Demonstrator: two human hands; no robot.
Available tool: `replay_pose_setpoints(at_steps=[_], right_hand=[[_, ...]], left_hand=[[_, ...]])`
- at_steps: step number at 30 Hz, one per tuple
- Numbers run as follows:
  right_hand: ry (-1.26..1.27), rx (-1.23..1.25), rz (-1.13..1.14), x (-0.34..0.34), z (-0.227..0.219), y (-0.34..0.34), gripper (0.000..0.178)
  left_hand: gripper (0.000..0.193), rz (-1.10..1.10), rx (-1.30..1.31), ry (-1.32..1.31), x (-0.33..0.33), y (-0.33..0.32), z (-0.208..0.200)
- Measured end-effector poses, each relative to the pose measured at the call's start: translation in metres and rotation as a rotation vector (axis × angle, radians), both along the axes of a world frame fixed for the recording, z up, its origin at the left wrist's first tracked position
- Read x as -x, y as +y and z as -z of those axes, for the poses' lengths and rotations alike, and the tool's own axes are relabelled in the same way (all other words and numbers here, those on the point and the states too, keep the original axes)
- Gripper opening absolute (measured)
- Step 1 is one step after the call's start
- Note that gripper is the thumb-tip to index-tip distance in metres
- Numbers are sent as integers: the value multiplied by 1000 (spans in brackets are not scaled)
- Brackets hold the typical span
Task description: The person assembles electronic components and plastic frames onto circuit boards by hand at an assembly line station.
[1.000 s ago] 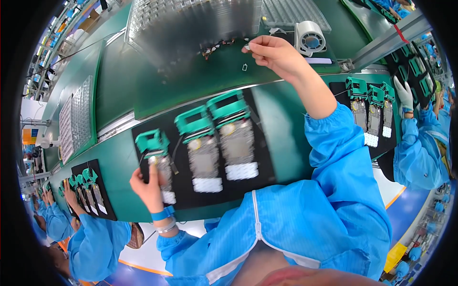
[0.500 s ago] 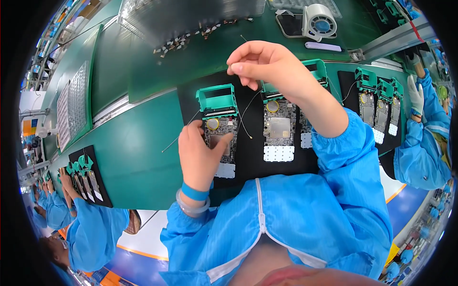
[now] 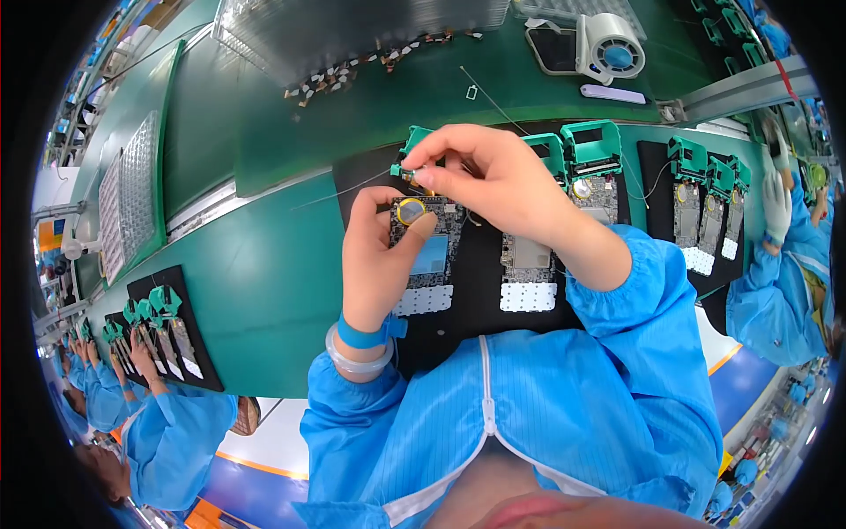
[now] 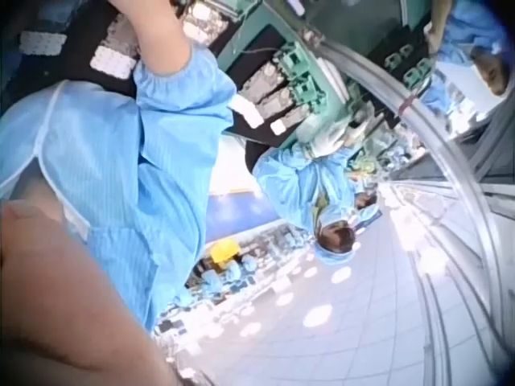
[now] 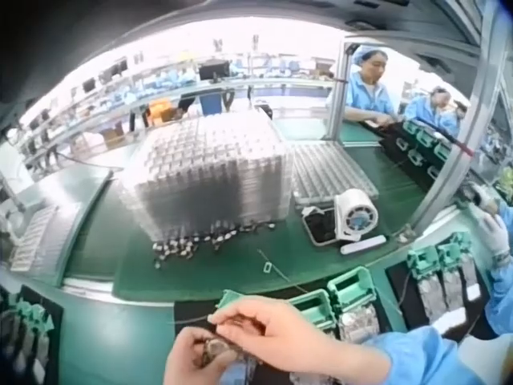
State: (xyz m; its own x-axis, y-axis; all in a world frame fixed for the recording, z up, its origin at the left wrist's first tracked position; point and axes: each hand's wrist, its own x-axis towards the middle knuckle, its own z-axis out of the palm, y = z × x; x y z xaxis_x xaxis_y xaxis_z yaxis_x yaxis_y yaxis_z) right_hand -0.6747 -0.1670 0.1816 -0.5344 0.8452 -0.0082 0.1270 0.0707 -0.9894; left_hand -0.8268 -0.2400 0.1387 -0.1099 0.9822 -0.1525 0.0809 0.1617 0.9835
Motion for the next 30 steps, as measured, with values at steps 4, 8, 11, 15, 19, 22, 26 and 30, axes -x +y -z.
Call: replay_pose_setpoints(at_steps=[4, 8, 11, 15, 19, 22, 26, 30], right_hand=[[-49, -434, 6, -2, 5, -4, 17], [-107, -604, -4, -2, 6, 0, 18], [-14, -739, -10, 1, 7, 3, 17], [-45, -742, -34, 0, 6, 3, 16], [-45, -687, -26, -2, 8, 2, 16], [-36, -661, -24, -2, 10, 1, 15], [-76, -590, -83, -6, 7, -1, 21], [-34, -299, -87, -7, 11, -5, 35]], left_hand=[[28, -13, -104, -264, 1, 0, -5], [29, -8, -127, -275, 5, -1, -8], [27, -12, -145, -295, 6, -1, -12], [27, -16, -162, -313, 4, -2, -10], [27, -19, -168, -311, 2, -2, -7], [27, -22, -174, -307, 1, -2, -4], [27, -11, -182, -313, 1, -3, -1], [26, -44, -177, -374, -1, -2, 0]])
